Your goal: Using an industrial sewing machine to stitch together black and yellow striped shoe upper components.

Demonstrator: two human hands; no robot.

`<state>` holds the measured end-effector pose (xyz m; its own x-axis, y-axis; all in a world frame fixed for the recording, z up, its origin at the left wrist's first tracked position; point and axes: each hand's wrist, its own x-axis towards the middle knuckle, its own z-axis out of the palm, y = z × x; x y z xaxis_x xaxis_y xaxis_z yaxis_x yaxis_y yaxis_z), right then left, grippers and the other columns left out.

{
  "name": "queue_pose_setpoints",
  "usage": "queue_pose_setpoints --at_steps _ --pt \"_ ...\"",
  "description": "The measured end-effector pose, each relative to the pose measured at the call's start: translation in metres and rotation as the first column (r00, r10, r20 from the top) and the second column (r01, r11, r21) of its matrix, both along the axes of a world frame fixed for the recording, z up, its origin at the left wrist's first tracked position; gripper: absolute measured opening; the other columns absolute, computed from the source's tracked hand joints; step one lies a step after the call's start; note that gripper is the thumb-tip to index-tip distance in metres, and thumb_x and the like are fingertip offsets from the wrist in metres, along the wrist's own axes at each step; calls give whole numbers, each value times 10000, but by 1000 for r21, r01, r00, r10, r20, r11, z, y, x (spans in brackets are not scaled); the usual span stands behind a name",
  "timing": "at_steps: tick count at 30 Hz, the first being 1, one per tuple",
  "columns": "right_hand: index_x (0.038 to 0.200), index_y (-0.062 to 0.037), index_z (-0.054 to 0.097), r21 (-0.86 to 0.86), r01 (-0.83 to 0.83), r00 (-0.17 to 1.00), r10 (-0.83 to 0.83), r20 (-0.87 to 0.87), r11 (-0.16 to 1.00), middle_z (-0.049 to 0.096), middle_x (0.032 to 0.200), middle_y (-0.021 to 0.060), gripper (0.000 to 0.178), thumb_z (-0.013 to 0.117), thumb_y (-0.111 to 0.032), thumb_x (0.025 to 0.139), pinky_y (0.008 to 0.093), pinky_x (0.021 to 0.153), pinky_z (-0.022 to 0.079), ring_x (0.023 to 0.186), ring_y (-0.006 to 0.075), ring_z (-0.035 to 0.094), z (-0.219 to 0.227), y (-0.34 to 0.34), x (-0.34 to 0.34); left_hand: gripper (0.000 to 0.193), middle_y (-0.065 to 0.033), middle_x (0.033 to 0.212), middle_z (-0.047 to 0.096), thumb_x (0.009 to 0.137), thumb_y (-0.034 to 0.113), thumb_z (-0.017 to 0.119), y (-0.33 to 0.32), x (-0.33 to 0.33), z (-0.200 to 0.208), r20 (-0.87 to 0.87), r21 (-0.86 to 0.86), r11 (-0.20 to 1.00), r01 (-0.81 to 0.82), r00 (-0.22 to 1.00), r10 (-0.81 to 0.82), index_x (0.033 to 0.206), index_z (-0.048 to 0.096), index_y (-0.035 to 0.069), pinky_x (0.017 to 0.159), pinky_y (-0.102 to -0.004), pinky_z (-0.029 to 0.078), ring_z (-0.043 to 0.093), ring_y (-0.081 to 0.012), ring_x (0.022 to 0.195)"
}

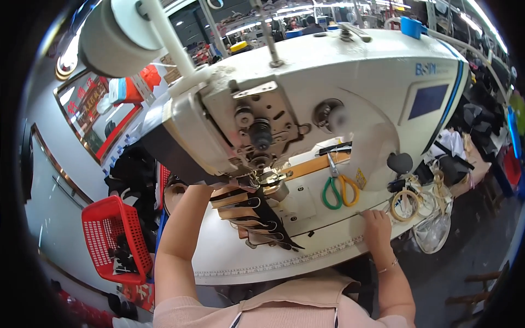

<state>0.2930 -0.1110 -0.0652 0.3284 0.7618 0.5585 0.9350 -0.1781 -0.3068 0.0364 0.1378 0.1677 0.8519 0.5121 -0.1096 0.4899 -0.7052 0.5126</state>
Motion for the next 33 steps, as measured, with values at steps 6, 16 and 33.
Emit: queue_pose_setpoints --at_steps 6,16,33 --pt "959 -60 594 570 -128 -59 568 -821 812 479 677 -31 222 464 -241 959 204 450 262 518 42 332 69 88 -62 641 -120 1190 533 684 233 779 -8 -2 5 -26 -31 999 28 999 -29 1238 502 67 902 -340 449 504 -259 1096" --pt "1084 -37 569 604 -310 114 660 -743 734 527 796 -2 275 515 -254 925 232 532 422 601 109 506 110 110 -96 643 -116 1199 526 685 212 776 -14 5 4 -46 -122 991 49 997 -55 1245 495 71 907 -341 452 502 -258 1101" --pt "790 -58 566 196 -410 910 384 158 891 488 852 71 118 617 -159 757 325 491 481 599 207 592 135 111 -118 647 -110 1214 514 686 176 771 5 1 -10 3 -333 943 18 1000 -18 1257 483 77 914 -343 456 497 -257 1110"
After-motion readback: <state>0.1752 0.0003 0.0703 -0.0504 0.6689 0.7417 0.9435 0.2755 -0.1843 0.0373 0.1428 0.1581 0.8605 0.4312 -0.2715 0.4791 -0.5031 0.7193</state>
